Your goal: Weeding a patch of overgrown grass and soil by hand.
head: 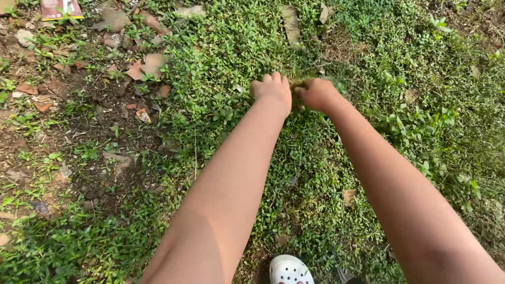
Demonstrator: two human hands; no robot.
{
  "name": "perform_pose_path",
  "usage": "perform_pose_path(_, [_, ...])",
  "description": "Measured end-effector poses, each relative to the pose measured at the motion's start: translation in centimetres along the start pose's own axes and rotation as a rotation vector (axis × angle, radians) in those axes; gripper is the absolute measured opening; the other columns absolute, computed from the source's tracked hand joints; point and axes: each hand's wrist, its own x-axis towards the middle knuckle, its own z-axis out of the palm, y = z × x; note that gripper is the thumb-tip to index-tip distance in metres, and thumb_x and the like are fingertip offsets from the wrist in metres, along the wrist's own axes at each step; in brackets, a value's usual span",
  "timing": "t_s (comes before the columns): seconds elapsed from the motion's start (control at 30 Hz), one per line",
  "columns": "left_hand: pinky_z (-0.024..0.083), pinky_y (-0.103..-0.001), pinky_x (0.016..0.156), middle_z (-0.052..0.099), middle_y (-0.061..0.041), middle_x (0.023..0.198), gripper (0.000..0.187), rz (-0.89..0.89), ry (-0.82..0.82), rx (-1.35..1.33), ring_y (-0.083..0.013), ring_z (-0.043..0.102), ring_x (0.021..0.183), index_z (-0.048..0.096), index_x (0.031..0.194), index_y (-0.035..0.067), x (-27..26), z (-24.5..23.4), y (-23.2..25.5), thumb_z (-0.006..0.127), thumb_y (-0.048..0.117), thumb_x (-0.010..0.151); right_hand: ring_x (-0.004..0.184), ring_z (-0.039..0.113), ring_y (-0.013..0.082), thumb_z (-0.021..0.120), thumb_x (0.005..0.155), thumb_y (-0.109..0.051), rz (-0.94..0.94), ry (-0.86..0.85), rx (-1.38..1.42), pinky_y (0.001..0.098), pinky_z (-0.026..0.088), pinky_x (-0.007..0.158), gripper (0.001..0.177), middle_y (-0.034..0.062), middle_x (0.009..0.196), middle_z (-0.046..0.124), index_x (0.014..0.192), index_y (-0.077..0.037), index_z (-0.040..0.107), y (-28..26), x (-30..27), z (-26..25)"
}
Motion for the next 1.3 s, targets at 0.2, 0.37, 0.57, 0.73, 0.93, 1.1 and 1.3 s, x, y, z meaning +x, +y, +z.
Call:
perform_pose_path(0.2, [0.034,-0.067,0.107,0.028,-0.014,0.161,0.069,0.031,0.069,0.286,-0.0408,0.033,0.144,0.019,0.161,0.012,-1.2,4.0,-3.4,0.053,0.022,0.102,0.106,0.068,0.0287,0.063,0.101,-0.039,-0.020,0.288,-0.082,0.0591,0.044,0.097,0.023,0.0059,0.116,0.071,0.114,-0.026,0.076,-3.1,-5.8,-4.2])
perform_pose_path(0.37, [0.026,-0.068,0.111,0.017,-0.007,0.168,0.081,0.143,0.283,0.437,-0.0325,0.020,0.151,0.009,0.162,0.016,-5.9,3.3,-7.6,0.055,0.021,0.096,0.105,0.067,0.0278,0.062,0.101,-0.030,-0.121,0.358,-0.019,0.0547,0.045,0.093,0.024,0.0041,0.115,0.069,0.122,-0.025,0.072,-4.1,-4.9,-2.7])
perform_pose_path(0.57, [0.024,-0.068,0.114,0.024,-0.003,0.167,0.078,0.102,0.417,0.303,-0.0240,0.021,0.154,0.020,0.161,0.014,-14.0,3.6,-12.5,0.057,0.017,0.093,0.118,0.061,0.0291,0.065,0.093,-0.028,-0.289,0.260,-0.255,0.0594,0.038,0.102,0.055,0.0096,0.128,0.060,0.146,-0.023,0.048,-12.6,-4.4,-0.4])
perform_pose_path(0.73, [0.025,-0.069,0.113,0.026,-0.003,0.166,0.075,0.007,0.438,0.252,-0.0238,0.022,0.153,0.026,0.159,0.012,-18.8,2.6,-18.2,0.059,0.018,0.092,0.130,0.054,0.0279,0.068,0.088,-0.029,-0.332,0.098,-0.356,0.0625,0.034,0.108,0.078,0.0085,0.143,0.050,0.157,-0.029,0.031,-23.4,-5.4,-0.8])
perform_pose_path(0.93, [0.027,-0.069,0.113,0.024,-0.002,0.167,0.083,-0.093,0.478,0.141,-0.0236,0.023,0.153,0.027,0.160,0.013,-23.7,-0.2,-24.9,0.066,0.018,0.086,0.133,0.054,0.0331,0.068,0.091,-0.039,-0.435,-0.199,-0.305,0.0584,0.038,0.109,0.068,0.0129,0.143,0.056,0.152,-0.026,0.042,-34.9,-4.7,-3.0])
perform_pose_path(1.1, [0.025,-0.070,0.109,0.012,-0.010,0.170,0.080,-0.199,0.393,-0.087,-0.0309,0.013,0.153,0.036,0.152,0.019,-27.9,-4.1,-29.6,0.075,0.031,0.083,0.115,0.068,0.0350,0.067,0.091,-0.041,-0.569,-0.247,-0.263,0.0457,0.052,0.102,0.048,0.0121,0.128,0.072,0.135,-0.020,0.066,-40.2,-2.3,-5.1])
perform_pose_path(1.3, [0.042,-0.046,0.115,0.053,-0.006,0.150,0.048,-0.240,0.487,-0.565,-0.0290,0.052,0.137,0.056,0.143,0.023,-30.7,-2.9,-36.8,0.063,0.037,0.097,0.117,0.068,0.0313,0.062,0.094,-0.035,-0.503,-0.112,-0.057,0.0442,0.052,0.105,0.046,0.0108,0.127,0.073,0.136,-0.018,0.064,-41.9,-4.8,-3.8])
